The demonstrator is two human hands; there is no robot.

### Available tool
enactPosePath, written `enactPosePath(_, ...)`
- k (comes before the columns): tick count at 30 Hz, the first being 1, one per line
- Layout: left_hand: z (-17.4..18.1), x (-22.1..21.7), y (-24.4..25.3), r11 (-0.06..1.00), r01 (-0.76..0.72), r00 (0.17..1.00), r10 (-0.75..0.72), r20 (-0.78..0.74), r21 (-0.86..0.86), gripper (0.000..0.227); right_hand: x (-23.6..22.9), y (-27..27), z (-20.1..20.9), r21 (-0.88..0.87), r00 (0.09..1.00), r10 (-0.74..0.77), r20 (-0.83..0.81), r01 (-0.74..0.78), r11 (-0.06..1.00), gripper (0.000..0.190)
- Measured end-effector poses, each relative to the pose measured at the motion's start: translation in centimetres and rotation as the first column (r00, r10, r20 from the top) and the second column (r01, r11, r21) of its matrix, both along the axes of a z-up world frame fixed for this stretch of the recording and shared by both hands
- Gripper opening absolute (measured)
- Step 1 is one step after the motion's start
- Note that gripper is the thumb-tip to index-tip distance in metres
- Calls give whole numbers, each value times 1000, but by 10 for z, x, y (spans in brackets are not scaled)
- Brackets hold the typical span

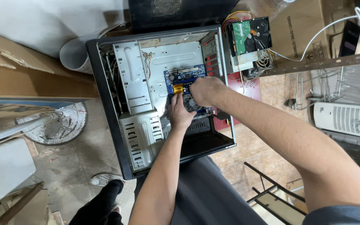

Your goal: The person uses a screwdriver to loosen and remove a CPU cooler from a motherboard inside an open computer case. They unscrew fasteners, detach the cooler, and inspect it while holding it in their hands.

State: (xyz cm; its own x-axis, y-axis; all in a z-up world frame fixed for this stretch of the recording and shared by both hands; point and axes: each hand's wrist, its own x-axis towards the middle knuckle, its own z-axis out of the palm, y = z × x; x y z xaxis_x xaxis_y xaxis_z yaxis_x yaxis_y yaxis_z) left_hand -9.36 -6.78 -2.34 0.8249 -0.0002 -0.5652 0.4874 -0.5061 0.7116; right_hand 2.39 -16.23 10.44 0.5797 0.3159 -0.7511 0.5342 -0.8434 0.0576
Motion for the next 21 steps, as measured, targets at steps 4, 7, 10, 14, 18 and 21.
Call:
enactPosePath(4,9,1,6,1000,-14,999,15,28,-8,103,3,27,32,-30,996,-58,-67,56,998,34)
enactPosePath(7,2,-2,6,1000,-1,999,1,51,-1,93,4,30,33,-33,993,-83,-80,81,996,37)
enactPosePath(10,-9,-2,1,998,30,994,-35,108,48,89,4,29,36,-7,976,-152,-156,153,988,38)
enactPosePath(14,-17,0,2,999,30,986,-33,164,22,82,2,43,64,-57,972,-174,-161,166,984,41)
enactPosePath(18,-22,5,2,999,53,987,-53,155,2,79,8,37,43,-64,981,-156,-117,149,987,43)
enactPosePath(21,-25,0,3,998,63,987,-61,147,-10,80,5,28,34,-50,981,-146,-128,141,989,40)
